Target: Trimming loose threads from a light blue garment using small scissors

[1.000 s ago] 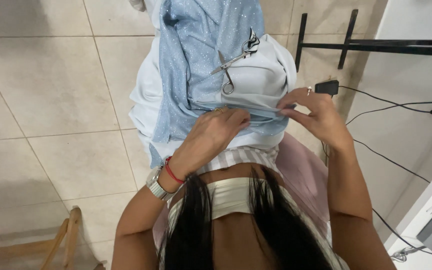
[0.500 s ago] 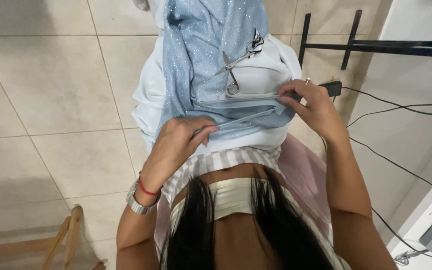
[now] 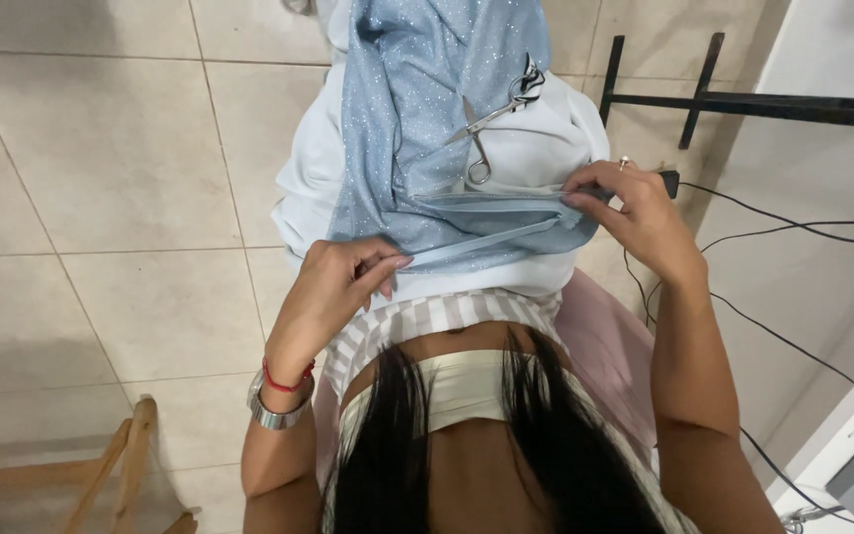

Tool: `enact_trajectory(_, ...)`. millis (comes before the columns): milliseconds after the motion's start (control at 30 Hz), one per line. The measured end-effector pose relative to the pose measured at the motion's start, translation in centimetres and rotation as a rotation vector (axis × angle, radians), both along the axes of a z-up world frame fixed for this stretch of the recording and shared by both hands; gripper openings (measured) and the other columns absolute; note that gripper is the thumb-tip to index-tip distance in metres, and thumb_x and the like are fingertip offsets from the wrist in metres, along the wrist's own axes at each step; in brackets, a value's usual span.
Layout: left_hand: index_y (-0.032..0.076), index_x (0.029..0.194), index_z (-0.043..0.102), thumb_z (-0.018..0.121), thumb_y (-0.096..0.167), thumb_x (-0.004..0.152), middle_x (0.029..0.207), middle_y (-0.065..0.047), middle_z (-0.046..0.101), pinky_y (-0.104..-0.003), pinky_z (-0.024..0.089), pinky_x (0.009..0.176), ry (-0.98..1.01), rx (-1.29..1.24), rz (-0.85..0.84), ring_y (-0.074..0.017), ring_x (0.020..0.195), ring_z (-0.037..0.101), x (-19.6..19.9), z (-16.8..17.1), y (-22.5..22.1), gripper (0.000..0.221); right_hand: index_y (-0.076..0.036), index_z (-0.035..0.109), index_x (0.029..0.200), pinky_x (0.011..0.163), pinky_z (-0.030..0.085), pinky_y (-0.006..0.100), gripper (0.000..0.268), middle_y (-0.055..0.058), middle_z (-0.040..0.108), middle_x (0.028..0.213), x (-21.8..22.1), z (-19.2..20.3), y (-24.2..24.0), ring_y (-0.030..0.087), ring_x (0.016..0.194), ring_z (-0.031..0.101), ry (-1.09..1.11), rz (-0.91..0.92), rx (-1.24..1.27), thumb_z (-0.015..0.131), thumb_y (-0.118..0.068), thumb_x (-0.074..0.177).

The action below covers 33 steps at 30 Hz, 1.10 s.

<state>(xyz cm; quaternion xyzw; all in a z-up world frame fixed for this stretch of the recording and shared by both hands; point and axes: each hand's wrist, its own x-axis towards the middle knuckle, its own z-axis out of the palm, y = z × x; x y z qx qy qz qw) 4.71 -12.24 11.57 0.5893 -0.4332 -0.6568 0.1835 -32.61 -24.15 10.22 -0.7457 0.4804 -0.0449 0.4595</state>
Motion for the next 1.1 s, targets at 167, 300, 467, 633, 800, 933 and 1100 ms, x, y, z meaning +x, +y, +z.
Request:
enact_trajectory(167, 0.005, 0.1, 0.082, 0.07, 0.015, 0.105, 0.068, -0.012, 0.08, -0.032, 0.054, 0.052, 0.008, -0.005, 0.008, -0.0203, 0.047, 0.068, 0.9, 0.2, 0.4, 0.016, -0.009, 0.079, 0.115, 0.099, 0.052, 0.045, 0.009, 0.014, 0.08, 0.103, -0.1, 0.3, -0.2, 0.037, 0.101, 0.075, 0.001, 0.014, -0.012, 0.078, -0.012, 0.107)
enact_trajectory(300, 0.004, 0.098, 0.082, 0.071, 0.015, 0.104, 0.068, -0.013, 0.08, -0.031, 0.053, 0.052, 0.013, 0.019, 0.035, -0.0206, 0.047, 0.067, 1.3, 0.1, 0.7, 0.017, -0.006, 0.08, 0.113, 0.097, 0.053, 0.047, 0.014, 0.014, 0.079, 0.101, 0.7, 0.1, 0.4, 0.039, 0.099, 0.074, -0.014, 0.062, -0.154, 0.085, -0.01, 0.101)
enact_trajectory(467, 0.004, 0.097, 0.083, 0.072, 0.016, 0.104, 0.068, -0.013, 0.079, -0.03, 0.053, 0.052, 0.033, 0.037, 0.044, -0.0187, 0.048, 0.065, 1.0, 1.2, 0.8, 0.018, -0.01, 0.082, 0.116, 0.1, 0.057, 0.037, 0.017, 0.004, 0.081, 0.106, 6.2, 3.3, 2.2, 0.027, 0.103, 0.077, -0.199, 0.048, -0.276, 0.086, -0.007, 0.099)
enact_trajectory(633, 0.003, 0.097, 0.084, 0.073, 0.015, 0.103, 0.068, -0.014, 0.079, -0.03, 0.053, 0.052, 0.08, 0.038, 0.042, -0.0193, 0.048, 0.066, 0.9, 0.5, 1.3, 0.017, -0.006, 0.081, 0.116, 0.094, 0.06, 0.045, 0.019, 0.011, 0.083, 0.108, 10.0, 1.4, 4.9, 0.034, 0.103, 0.079, -0.391, 0.201, -0.262, 0.083, -0.007, 0.097)
enact_trajectory(800, 0.005, 0.096, 0.083, 0.073, 0.015, 0.103, 0.068, -0.012, 0.079, -0.03, 0.054, 0.054, 0.106, 0.019, 0.039, -0.0183, 0.049, 0.066, 0.9, 0.2, 1.7, 0.016, -0.011, 0.079, 0.123, 0.081, 0.056, 0.042, 0.02, 0.009, 0.077, 0.099, 9.4, -0.8, 6.1, 0.032, 0.09, 0.074, -0.299, 0.312, -0.41, 0.074, -0.022, 0.106)
enact_trajectory(933, 0.004, 0.096, 0.083, 0.073, 0.014, 0.103, 0.068, -0.013, 0.079, -0.03, 0.054, 0.054, 0.101, 0.014, 0.022, -0.0188, 0.05, 0.067, 0.9, -0.2, 1.7, 0.016, -0.01, 0.079, 0.12, 0.085, 0.055, 0.042, 0.018, 0.008, 0.078, 0.102, 7.2, -1.1, 6.3, 0.031, 0.094, 0.075, -0.237, 0.283, -0.447, 0.076, -0.021, 0.105)
enact_trajectory(1100, 0.003, 0.096, 0.082, 0.073, 0.015, 0.104, 0.068, -0.013, 0.078, -0.031, 0.054, 0.054, 0.082, -0.006, 0.046, -0.0192, 0.049, 0.066, 0.6, -0.3, 1.1, 0.017, -0.013, 0.084, 0.118, 0.095, 0.054, 0.04, 0.016, 0.001, 0.081, 0.106, 3.7, 0.3, 5.7, 0.027, 0.1, 0.075, -0.101, 0.116, -0.503, 0.079, -0.01, 0.104)
